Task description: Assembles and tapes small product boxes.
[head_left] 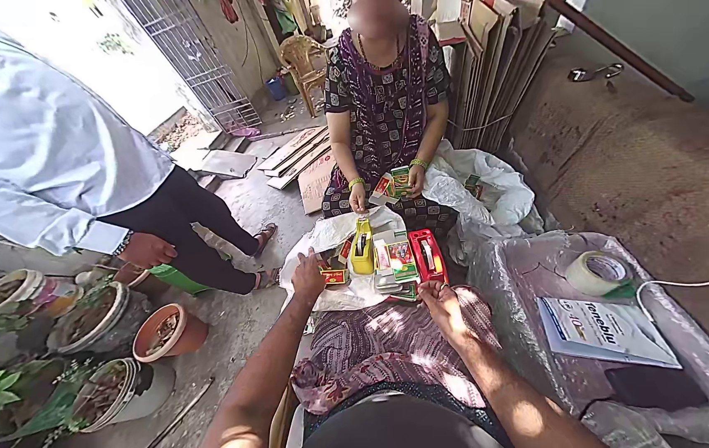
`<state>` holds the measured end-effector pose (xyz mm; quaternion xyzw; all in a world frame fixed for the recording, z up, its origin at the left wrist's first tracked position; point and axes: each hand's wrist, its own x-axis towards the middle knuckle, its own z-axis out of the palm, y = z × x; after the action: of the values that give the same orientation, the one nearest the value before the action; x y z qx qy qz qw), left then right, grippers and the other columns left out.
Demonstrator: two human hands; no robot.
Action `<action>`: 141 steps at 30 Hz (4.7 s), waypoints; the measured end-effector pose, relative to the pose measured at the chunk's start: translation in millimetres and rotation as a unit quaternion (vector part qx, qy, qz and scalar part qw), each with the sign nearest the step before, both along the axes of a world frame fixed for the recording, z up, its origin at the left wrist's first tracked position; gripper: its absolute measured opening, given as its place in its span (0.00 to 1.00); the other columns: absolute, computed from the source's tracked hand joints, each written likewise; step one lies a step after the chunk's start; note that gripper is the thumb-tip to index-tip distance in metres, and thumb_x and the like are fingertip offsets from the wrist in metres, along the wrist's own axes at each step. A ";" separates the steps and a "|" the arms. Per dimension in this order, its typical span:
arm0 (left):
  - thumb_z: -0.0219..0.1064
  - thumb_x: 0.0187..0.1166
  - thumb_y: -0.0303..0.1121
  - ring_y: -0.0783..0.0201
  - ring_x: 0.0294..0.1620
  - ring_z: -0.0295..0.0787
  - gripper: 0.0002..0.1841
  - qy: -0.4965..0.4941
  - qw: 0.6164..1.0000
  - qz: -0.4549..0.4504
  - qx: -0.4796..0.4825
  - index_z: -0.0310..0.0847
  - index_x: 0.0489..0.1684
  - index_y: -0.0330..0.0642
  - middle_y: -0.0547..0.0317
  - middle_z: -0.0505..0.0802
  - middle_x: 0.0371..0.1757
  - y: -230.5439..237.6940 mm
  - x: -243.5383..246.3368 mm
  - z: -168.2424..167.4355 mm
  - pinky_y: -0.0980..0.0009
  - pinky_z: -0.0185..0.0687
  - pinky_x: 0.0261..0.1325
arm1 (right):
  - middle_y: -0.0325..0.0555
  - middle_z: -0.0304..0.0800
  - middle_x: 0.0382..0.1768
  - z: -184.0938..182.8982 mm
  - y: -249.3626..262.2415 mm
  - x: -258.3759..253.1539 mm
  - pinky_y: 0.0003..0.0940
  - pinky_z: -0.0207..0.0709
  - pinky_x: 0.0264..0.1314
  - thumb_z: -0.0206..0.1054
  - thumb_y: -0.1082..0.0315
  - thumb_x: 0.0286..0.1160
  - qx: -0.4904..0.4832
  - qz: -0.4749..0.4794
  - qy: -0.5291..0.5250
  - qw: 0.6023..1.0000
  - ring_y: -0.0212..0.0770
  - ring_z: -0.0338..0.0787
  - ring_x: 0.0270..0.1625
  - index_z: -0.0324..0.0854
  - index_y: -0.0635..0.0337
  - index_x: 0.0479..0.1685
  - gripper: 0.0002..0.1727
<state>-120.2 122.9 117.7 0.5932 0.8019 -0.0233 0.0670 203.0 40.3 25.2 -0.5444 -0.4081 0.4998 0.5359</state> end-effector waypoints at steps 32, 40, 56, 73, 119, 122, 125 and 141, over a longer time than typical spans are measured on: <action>0.78 0.72 0.35 0.53 0.77 0.80 0.22 -0.613 0.716 -0.201 0.267 0.86 0.64 0.36 0.42 0.68 0.88 -125.8 108.3 -65.5 0.59 0.89 0.69 | 0.59 0.84 0.63 15.2 -11.3 -21.5 0.39 0.90 0.56 0.73 0.82 0.64 0.068 0.032 0.149 0.986 0.45 0.92 0.54 0.50 0.65 0.87 0.48; 0.65 0.78 0.27 0.55 0.69 0.89 0.30 -0.348 0.835 -0.329 0.272 0.71 0.84 0.38 0.47 0.90 0.71 -129.2 102.9 -39.0 0.52 0.84 0.74 | 0.62 0.74 0.77 1.9 -26.8 -27.4 0.44 0.85 0.62 0.83 0.57 0.61 0.160 0.010 -0.190 0.969 0.51 0.85 0.66 0.69 0.59 0.84 0.46; 0.58 0.89 0.42 0.61 0.54 0.96 0.18 -0.283 0.855 -0.362 0.242 0.92 0.56 0.43 0.56 0.98 0.51 -128.8 87.0 -30.9 0.54 0.89 0.63 | 0.34 0.89 0.33 13.2 -18.2 -12.2 0.25 0.82 0.42 0.67 0.75 0.70 0.202 0.147 -0.034 0.968 0.26 0.86 0.35 0.88 0.58 0.37 0.05; 0.83 0.43 0.68 0.44 0.94 0.52 0.67 -0.035 0.936 -0.310 0.163 0.57 0.94 0.47 0.51 0.69 0.91 -129.7 124.9 -37.8 0.23 0.32 0.87 | 0.41 0.88 0.25 16.2 -27.8 -27.6 0.38 0.84 0.42 0.62 0.57 0.84 0.028 0.080 0.015 0.996 0.35 0.88 0.32 0.87 0.59 0.32 0.17; 0.39 0.95 0.40 0.57 0.65 0.90 0.29 -0.694 0.693 -0.154 0.120 0.46 0.94 0.41 0.45 0.85 0.74 -124.6 98.4 -22.3 0.54 0.86 0.71 | 0.56 0.85 0.67 23.7 -35.6 -26.9 0.40 0.93 0.48 0.77 0.74 0.66 0.160 0.071 -0.044 0.983 0.43 0.95 0.50 0.70 0.68 0.79 0.36; 0.36 0.95 0.41 0.55 0.68 0.88 0.29 -0.724 0.677 -0.119 0.062 0.45 0.96 0.48 0.45 0.83 0.76 -128.4 103.4 -20.0 0.52 0.85 0.71 | 0.61 0.78 0.75 23.6 -30.9 -18.5 0.35 0.89 0.59 0.71 0.69 0.75 0.243 0.064 -0.131 0.959 0.42 0.90 0.63 0.77 0.67 0.76 0.28; 0.37 0.94 0.42 0.56 0.72 0.85 0.30 -0.715 0.686 -0.124 0.057 0.46 0.96 0.47 0.46 0.78 0.82 -128.6 104.5 -23.4 0.53 0.82 0.74 | 0.61 0.82 0.73 25.2 -31.0 -17.3 0.34 0.86 0.63 0.69 0.72 0.77 0.225 0.071 -0.118 0.965 0.40 0.90 0.63 0.80 0.68 0.73 0.24; 0.49 0.95 0.44 0.59 0.40 0.92 0.19 -0.635 0.730 -0.250 0.039 0.74 0.63 0.36 0.49 0.92 0.41 -114.9 91.1 -28.5 0.57 0.90 0.51 | 0.42 0.95 0.48 22.9 -24.8 -6.6 0.25 0.83 0.65 0.56 0.77 0.83 0.210 0.193 -0.033 0.958 0.24 0.91 0.53 0.88 0.69 0.50 0.13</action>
<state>-29.1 8.0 89.2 0.6511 0.3951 0.3743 0.5290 196.4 15.5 48.1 -0.3470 -0.6187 0.4783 0.5177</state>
